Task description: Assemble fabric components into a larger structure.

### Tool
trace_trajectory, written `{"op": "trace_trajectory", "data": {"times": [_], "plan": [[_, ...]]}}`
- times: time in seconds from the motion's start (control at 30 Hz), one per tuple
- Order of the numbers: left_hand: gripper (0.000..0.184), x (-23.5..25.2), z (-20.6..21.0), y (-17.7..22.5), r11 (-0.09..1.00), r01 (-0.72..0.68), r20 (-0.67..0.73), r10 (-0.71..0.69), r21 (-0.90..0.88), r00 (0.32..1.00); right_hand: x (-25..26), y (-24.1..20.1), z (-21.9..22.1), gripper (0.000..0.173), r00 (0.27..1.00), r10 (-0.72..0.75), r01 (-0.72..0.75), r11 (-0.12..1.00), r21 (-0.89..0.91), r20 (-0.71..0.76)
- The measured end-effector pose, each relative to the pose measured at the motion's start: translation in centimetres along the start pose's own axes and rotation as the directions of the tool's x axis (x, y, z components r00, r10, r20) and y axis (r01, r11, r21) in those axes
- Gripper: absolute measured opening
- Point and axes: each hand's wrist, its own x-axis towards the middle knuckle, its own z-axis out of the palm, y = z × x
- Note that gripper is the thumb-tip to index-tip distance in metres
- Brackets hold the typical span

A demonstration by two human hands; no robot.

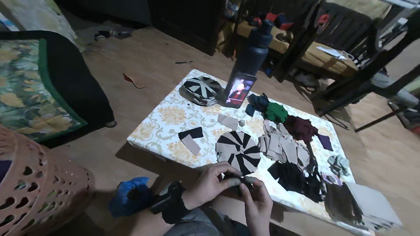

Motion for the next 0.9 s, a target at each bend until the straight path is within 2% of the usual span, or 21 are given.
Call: {"op": "trace_trajectory", "data": {"times": [0.23, 0.47, 0.6, 0.67, 0.77, 0.9], "plan": [[0.027, -0.1, 0.1, -0.1, 0.999, 0.013, -0.012, -0.013, 0.031, 1.000, 0.1, -0.2, -0.2, 0.015, 0.999, -0.025, 0.025, 1.000, 0.002, 0.030], [0.019, 0.1, 0.5, -0.1, 1.000, 0.003, 0.000, -0.003, 0.005, 1.000, 0.0, -0.1, -0.6, 0.015, 0.999, -0.018, 0.017, 0.999, 0.044, 0.032], [0.036, 0.0, 1.1, 0.6, 0.991, 0.113, 0.027, -0.112, -0.069, 0.993, -0.1, 0.1, -1.0, 0.012, 0.999, -0.042, 0.042, 0.999, 0.012, 0.027], [0.042, 0.0, 1.3, 1.1, 0.978, 0.206, 0.035, -0.204, -0.030, 0.978, -0.1, 0.3, -1.3, 0.011, 0.997, -0.073, 0.073, 0.997, 0.004, 0.014], [0.029, -0.3, 1.4, 1.1, 0.961, 0.274, 0.063, -0.275, 0.031, 0.959, -0.2, 0.4, -1.6, 0.010, 0.996, -0.088, 0.088, 0.996, 0.013, -0.005], [0.021, -0.6, 1.7, 0.9, 0.977, 0.197, 0.064, -0.202, 0.085, 0.977, -0.4, 1.0, -1.8, 0.009, 0.988, -0.152, 0.151, 0.987, -0.051, -0.019]]}}
